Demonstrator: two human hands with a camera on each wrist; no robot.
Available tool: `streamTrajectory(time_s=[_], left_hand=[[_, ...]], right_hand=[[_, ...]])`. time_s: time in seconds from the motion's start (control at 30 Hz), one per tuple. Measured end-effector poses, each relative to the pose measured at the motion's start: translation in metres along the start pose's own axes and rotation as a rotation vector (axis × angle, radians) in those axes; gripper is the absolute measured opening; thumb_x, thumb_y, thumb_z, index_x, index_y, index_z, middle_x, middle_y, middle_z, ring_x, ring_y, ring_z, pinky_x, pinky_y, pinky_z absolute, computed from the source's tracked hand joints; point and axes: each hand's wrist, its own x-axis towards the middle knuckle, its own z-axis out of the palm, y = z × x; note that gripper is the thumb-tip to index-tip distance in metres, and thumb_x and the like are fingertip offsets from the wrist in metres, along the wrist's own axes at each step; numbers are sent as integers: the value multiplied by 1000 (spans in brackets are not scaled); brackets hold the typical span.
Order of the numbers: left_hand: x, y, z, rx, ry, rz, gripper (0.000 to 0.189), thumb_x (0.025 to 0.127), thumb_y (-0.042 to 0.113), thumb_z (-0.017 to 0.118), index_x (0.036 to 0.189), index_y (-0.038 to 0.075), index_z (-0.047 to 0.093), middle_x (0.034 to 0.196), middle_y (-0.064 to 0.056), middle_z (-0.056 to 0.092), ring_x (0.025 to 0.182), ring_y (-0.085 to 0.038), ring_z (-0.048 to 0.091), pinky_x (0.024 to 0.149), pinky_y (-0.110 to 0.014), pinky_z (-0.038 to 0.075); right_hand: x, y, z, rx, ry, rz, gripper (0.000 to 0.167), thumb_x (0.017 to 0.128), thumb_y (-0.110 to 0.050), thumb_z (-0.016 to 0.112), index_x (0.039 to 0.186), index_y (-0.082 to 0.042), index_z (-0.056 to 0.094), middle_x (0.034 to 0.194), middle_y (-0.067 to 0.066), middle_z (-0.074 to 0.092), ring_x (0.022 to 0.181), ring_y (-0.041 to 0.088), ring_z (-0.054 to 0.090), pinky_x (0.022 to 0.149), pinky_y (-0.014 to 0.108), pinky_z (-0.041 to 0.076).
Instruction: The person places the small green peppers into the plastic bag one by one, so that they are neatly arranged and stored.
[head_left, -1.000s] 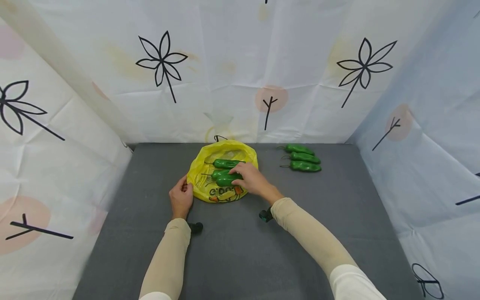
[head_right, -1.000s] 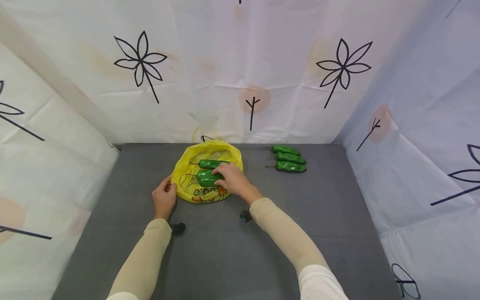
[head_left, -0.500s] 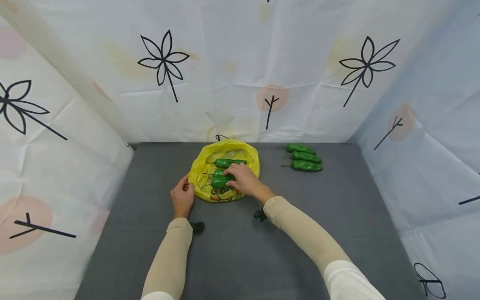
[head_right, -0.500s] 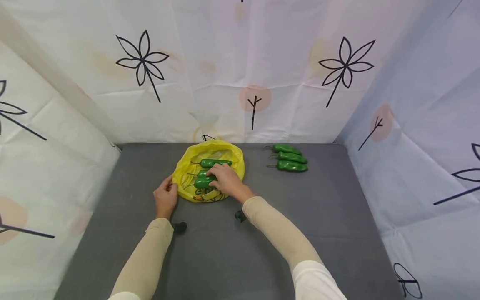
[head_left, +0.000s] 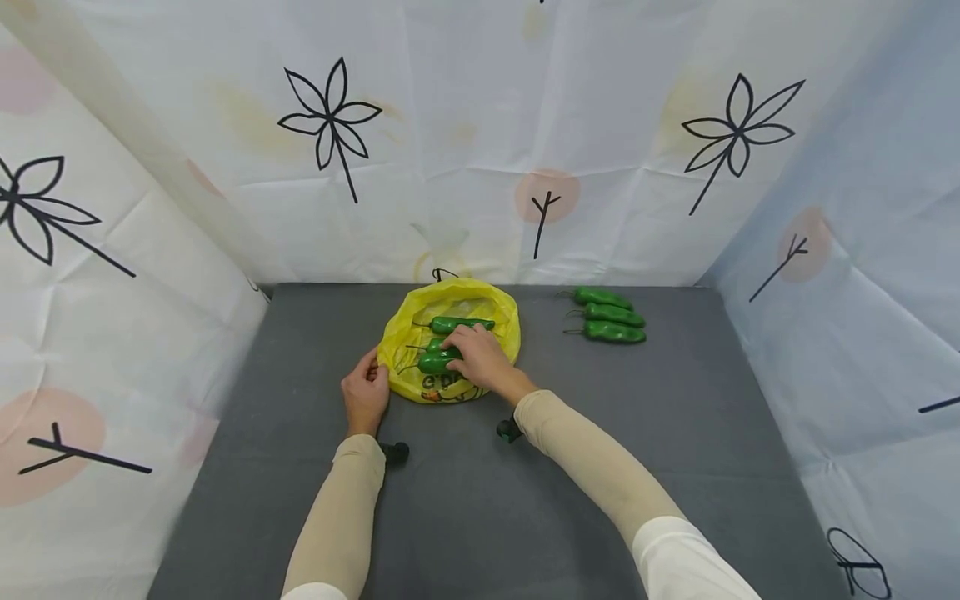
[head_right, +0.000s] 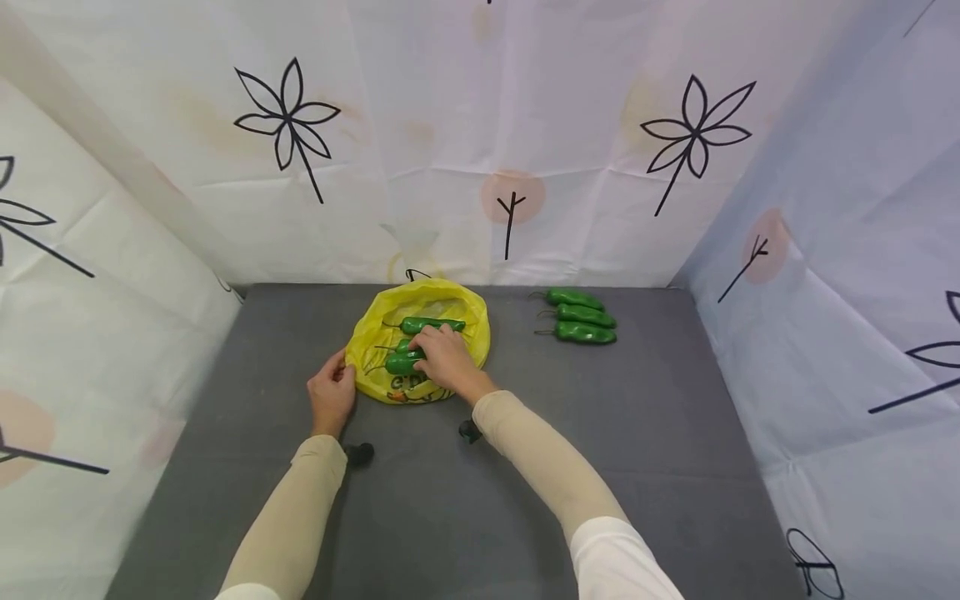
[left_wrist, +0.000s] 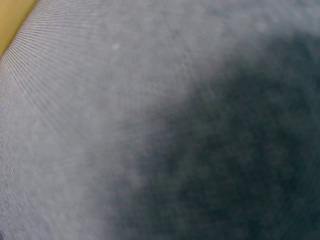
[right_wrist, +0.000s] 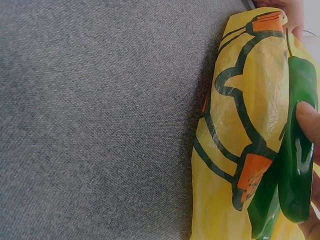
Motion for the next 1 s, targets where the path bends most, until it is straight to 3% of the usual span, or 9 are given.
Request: streamTrajectory(time_s=[0.3,0.63,1.0], left_hand=[[-3,5,-1,7,-11,-10,39,95,11,57,131,16,72,103,-13,77,81,-19,63,71,-8,40],[-1,6,1,16,-18,-12,39,95,12,57,132,17,71,103,-12,77,81,-19,64,71,-11,42],[-1,3,2,28,17,24,39,94,10,58,129,16,73,98,-14,77,75,-15,62,67,-9,41]], right_hand=[[4,6,5,15,-24,37,34,95,-27,72,127,-15,69,127,5,64,111,28,58,97,42,48],[5,8,5,35,-44,40,33,97,-21,69,129,-15,68,128,6,63,111,30,56,97,44,49],[3,5,1,33,-5,48,35,100,-30,65,132,-16,65,129,6,61,115,29,55,100,44,47]])
